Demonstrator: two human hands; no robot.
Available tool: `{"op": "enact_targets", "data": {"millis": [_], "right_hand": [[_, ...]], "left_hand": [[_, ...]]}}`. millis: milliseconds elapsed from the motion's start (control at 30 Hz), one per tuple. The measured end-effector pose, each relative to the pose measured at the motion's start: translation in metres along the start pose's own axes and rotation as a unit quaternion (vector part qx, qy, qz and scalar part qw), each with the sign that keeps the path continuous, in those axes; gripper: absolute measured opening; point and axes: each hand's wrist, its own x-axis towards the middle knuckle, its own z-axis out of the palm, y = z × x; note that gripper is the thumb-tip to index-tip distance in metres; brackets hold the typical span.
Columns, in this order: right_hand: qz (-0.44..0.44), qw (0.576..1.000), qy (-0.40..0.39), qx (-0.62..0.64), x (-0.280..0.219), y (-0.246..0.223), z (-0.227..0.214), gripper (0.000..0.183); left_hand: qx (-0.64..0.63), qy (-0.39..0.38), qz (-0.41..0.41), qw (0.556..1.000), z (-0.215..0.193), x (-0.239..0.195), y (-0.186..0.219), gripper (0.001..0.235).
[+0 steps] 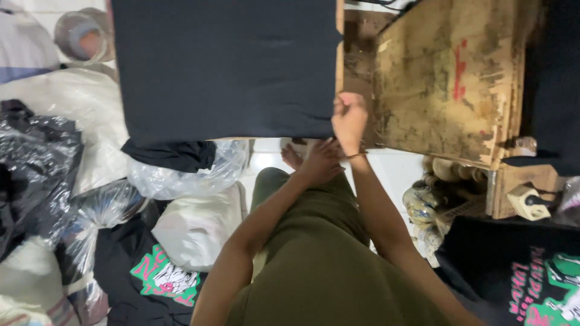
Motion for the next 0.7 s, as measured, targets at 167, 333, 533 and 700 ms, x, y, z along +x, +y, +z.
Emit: {"op": "enact_targets", "data": {"millis": [167,333,533,700], "right_hand": [[0.261,0.951,-0.15,0.067,-0.035,0.047,-0.005,0.02],[0.362,0.902,-0.187,0.146,-0.061,0.048,-0.007,0.039],[0.348,0.912,-0.167,0.141,-0.063,0.058,0.004,0.033],[0.317,0.923,-0.163,0.146,-0.073,0.067,-0.006,0.022]], "left_hand": [[0.055,0.069,-0.064,0.994,-0.093,0.037,0.009,0.017],[0.083,0.104,-0.148,0.98,-0.127,0.066,0.004,0.024],[0.109,-0.055,-0.147,0.982,-0.128,0.061,0.006,0.064],[0.135,-0.099,-0.143,0.975,-0.127,0.056,0.013,0.082]]}}
